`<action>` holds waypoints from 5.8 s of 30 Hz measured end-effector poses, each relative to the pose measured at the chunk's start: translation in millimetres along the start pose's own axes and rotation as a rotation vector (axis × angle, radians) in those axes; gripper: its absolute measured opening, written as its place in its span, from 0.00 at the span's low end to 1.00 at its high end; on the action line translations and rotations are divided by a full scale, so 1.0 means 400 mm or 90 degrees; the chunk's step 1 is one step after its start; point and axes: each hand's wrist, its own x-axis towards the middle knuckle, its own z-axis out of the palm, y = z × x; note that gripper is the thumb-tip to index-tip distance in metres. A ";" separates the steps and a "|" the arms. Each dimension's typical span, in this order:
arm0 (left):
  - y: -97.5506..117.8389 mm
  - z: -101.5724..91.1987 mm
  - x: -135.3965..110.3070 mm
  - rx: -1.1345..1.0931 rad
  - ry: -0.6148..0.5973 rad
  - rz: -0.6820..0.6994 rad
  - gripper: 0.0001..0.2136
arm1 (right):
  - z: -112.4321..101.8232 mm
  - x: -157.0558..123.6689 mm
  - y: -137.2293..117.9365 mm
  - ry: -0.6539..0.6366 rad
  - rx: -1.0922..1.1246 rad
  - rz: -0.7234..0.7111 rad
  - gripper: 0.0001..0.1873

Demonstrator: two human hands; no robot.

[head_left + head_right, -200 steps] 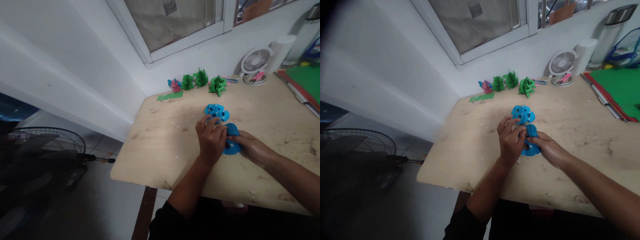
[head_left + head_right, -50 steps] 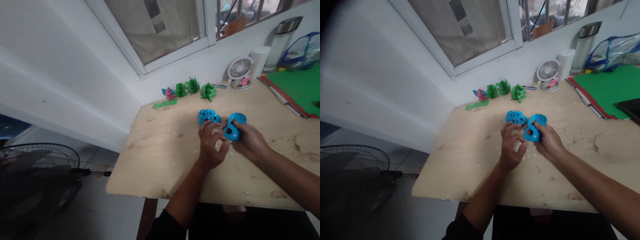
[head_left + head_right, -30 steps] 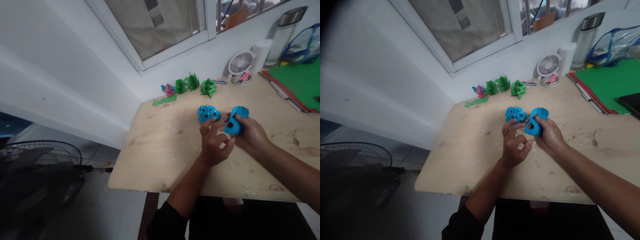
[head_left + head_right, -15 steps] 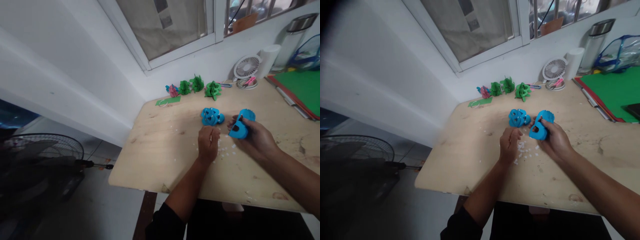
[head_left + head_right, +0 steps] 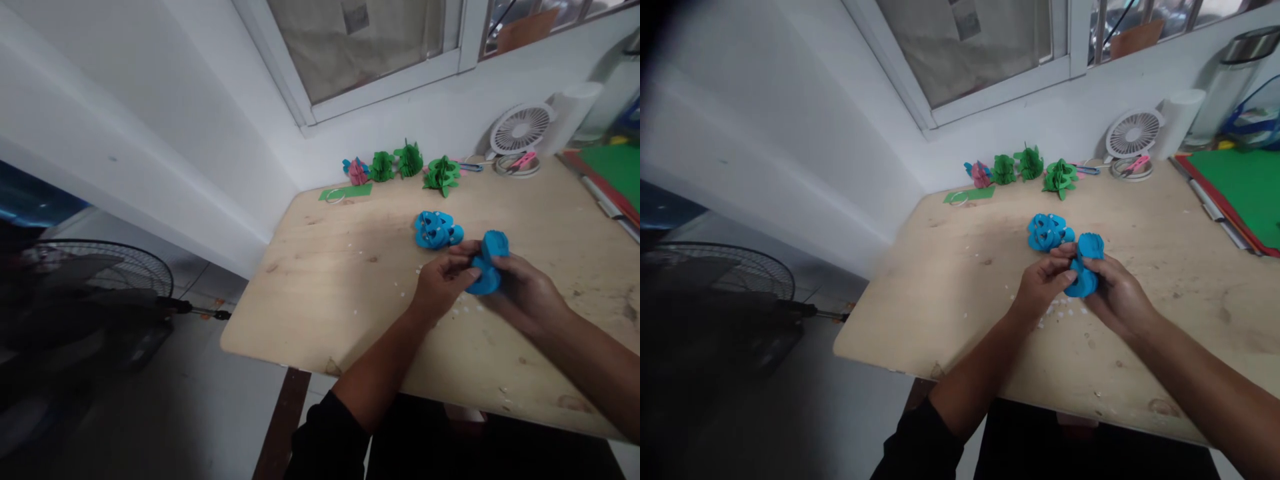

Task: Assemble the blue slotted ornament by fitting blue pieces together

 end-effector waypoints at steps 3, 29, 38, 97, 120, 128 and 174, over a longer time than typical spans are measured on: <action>-0.007 0.002 0.000 0.030 0.018 -0.002 0.16 | 0.007 -0.003 -0.003 0.001 -0.021 0.006 0.09; 0.029 -0.006 -0.006 -0.083 -0.004 -0.095 0.21 | -0.010 0.006 0.009 -0.080 -0.083 0.035 0.09; 0.016 -0.007 -0.005 -0.141 0.001 -0.126 0.23 | -0.008 0.003 0.013 -0.067 -0.118 0.032 0.13; 0.030 -0.027 0.002 -0.216 0.105 -0.032 0.16 | -0.029 0.016 -0.001 -0.070 -0.236 -0.053 0.16; 0.035 -0.019 -0.009 -0.077 0.099 -0.005 0.16 | -0.041 0.035 0.030 -0.065 -0.361 -0.127 0.23; 0.034 -0.021 -0.006 -0.062 0.099 -0.013 0.18 | -0.035 0.025 0.018 -0.056 -0.316 -0.120 0.20; 0.040 -0.047 -0.001 -0.055 0.062 -0.072 0.18 | -0.026 0.015 0.021 -0.110 -0.178 -0.002 0.18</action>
